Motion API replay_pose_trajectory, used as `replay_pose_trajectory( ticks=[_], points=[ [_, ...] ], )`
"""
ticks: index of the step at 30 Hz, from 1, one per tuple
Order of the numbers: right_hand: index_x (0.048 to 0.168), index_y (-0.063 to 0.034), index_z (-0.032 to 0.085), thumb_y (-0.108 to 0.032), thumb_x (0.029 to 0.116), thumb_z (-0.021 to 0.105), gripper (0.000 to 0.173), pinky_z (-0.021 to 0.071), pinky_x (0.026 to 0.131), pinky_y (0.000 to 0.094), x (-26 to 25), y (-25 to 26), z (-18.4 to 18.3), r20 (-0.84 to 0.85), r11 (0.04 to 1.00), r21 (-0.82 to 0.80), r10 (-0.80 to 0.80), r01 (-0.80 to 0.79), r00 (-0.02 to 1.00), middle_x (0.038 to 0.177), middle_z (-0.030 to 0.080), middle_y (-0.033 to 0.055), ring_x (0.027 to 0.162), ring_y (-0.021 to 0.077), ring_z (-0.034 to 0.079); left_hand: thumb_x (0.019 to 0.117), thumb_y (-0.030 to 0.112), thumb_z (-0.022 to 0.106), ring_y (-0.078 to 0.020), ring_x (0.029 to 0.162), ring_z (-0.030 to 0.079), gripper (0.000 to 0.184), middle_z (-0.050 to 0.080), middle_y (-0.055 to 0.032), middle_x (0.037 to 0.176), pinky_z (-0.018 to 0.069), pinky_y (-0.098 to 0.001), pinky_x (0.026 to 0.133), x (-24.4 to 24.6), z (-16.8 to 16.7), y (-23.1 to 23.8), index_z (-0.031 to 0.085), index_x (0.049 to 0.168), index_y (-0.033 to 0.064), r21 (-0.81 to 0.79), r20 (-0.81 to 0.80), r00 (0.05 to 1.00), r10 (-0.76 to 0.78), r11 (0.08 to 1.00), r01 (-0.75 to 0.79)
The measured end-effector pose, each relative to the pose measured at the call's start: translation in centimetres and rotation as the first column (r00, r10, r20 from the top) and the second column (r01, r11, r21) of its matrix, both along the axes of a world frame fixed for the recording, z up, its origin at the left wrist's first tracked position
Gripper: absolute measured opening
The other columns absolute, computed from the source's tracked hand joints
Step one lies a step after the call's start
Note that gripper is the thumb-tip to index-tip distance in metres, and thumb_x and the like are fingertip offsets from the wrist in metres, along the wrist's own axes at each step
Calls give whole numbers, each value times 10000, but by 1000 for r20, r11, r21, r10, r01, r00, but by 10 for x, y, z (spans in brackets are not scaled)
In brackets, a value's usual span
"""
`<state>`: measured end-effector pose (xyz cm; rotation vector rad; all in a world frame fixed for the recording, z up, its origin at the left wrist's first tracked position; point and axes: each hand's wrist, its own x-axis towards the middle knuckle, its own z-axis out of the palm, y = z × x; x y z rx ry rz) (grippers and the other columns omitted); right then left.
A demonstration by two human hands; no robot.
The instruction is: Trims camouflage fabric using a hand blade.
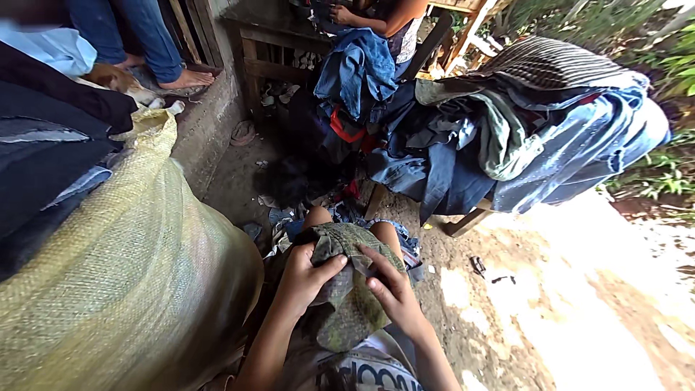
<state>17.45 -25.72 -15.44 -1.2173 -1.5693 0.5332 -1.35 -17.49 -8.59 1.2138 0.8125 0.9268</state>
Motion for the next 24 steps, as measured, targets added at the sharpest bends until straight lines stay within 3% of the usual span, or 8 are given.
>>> replay_pose_trajectory(
  ticks=[2,4,9,13,19,24],
  points=[
    [1429,-32,552,-513,1046,461,621,454,592,130,4,-5,-5,-42,999,-29,-32,31,999,734,565,-40,609,-58,492,834,-68,687,-28,785,713,151,743,28,835,606,-212,771,1,0,0,698,949,29,-15,21,1000,17,1000,-17],
    [1438,-33,541,-505,1046,470,617,441,579,129,5,-9,-4,-44,999,-27,-49,48,998,724,545,-46,601,-57,477,837,-60,691,-28,787,713,142,741,24,837,606,-214,771,3,0,-1,696,951,25,-14,8,1000,20,1000,-20],
    [1408,-16,571,-469,1045,506,584,499,660,159,-5,-4,12,53,998,50,-46,43,998,910,686,69,686,-15,561,840,-66,683,-5,790,701,142,733,36,841,598,-198,774,11,6,-6,689,950,23,-28,-14,999,30,999,-30],
    [1378,-26,602,-457,1044,522,552,522,704,186,-6,-3,16,127,994,86,-80,70,989,998,713,112,736,27,608,844,-71,677,-15,815,704,156,731,21,863,600,-203,793,10,10,-7,680,968,23,-87,-14,999,36,996,-37],
    [1343,-55,648,-479,1041,518,536,529,690,227,-5,-8,12,185,990,78,-127,114,975,904,692,127,740,96,630,829,-92,674,-25,782,708,172,735,31,820,608,-220,771,8,1,-10,697,925,49,-102,15,1000,17,995,-15],
    [1336,-116,654,-474,1031,548,482,530,691,253,-1,-8,14,218,989,62,-146,135,965,909,692,122,747,114,632,805,-107,669,-4,731,691,213,722,57,782,604,-205,713,4,-3,-7,705,899,81,-67,-24,1000,-18,998,17]
  ],
)
